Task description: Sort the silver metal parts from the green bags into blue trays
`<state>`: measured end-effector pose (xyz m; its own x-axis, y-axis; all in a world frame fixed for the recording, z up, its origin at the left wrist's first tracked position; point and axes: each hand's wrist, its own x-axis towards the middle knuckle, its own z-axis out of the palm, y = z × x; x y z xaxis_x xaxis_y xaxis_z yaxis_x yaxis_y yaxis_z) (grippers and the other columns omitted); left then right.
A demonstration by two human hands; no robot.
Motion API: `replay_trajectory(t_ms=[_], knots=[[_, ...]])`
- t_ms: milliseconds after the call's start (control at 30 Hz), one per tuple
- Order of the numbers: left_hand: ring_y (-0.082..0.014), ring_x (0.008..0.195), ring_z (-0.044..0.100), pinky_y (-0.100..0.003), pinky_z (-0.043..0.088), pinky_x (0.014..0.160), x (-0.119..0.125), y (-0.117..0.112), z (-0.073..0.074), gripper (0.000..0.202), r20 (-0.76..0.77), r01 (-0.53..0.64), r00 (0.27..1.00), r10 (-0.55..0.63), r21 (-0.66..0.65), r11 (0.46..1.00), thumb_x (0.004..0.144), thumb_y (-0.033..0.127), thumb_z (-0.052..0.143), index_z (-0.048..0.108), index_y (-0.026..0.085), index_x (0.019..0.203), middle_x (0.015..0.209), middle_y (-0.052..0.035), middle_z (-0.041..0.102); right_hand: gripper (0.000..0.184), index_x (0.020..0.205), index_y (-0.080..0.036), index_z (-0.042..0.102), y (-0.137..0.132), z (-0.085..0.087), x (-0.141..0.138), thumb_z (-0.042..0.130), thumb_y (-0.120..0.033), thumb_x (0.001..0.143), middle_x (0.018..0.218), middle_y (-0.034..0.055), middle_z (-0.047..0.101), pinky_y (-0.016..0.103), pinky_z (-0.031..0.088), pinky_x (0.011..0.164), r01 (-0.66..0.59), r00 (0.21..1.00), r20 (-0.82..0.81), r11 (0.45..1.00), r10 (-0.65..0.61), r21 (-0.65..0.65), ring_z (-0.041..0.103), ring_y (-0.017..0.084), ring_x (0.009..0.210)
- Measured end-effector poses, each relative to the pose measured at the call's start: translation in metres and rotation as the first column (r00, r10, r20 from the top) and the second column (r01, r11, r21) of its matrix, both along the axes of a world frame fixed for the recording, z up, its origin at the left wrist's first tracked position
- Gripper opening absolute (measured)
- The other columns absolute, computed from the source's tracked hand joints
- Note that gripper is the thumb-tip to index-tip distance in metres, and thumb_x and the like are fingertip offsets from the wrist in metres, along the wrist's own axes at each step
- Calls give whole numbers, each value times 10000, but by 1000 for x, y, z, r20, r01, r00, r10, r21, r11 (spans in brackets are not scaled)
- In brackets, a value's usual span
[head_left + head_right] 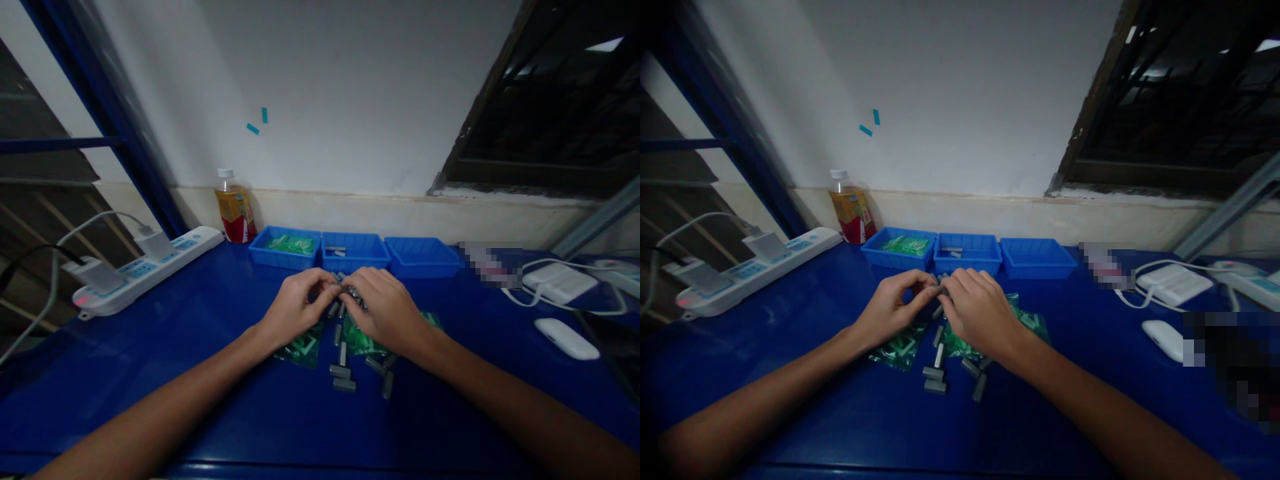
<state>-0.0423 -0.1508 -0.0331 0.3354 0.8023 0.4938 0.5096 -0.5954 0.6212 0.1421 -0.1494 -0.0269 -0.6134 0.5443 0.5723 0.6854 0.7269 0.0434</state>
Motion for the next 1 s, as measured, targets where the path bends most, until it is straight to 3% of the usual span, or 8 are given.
replay_trajectory(t_ms=[133,233,267,400,667,1000], knots=[[-151,785,583,-281,461,714,-5,7,-7,244,-136,-34,990,36,19,999,907,319,498,584,149,1060,871,-38,642,180,900,-155,614,31,19,6,470,-263,900,848,71,631,329,397,726,123,987,100,992,-124,22,559,215,834],[-203,966,537,-358,434,863,-10,11,-13,264,-388,27,921,11,93,995,896,273,512,577,161,1126,1057,-82,605,258,989,-153,644,74,36,12,439,-289,912,967,113,657,337,419,774,369,904,248,929,-349,-37,577,251,940],[-211,981,524,-369,428,875,-12,12,-14,249,-457,48,889,2,97,994,894,259,510,586,173,1115,1077,-83,593,274,1023,-158,650,89,39,13,439,-291,908,1011,128,658,344,429,778,429,850,372,900,-374,-76,583,267,970],[-205,885,518,-360,441,811,-14,12,-15,179,-573,36,819,22,90,995,899,249,487,614,187,1009,981,-70,593,228,970,-140,697,131,37,6,558,-248,825,986,160,686,318,472,733,453,794,513,880,-327,-141,640,281,919],[-195,853,530,-327,451,779,-18,14,-20,192,-546,39,838,5,69,997,912,269,464,614,162,965,932,-77,587,241,990,-59,699,147,27,-11,559,-117,802,990,230,677,299,482,813,428,739,628,890,-245,-156,648,276,964],[-199,863,580,-334,472,769,-18,14,-16,155,-431,-5,902,20,37,999,921,253,453,557,162,992,919,-65,635,277,1017,-48,689,150,30,-13,615,-218,811,1028,255,654,334,477,837,418,746,616,899,-255,-134,620,317,1014]])
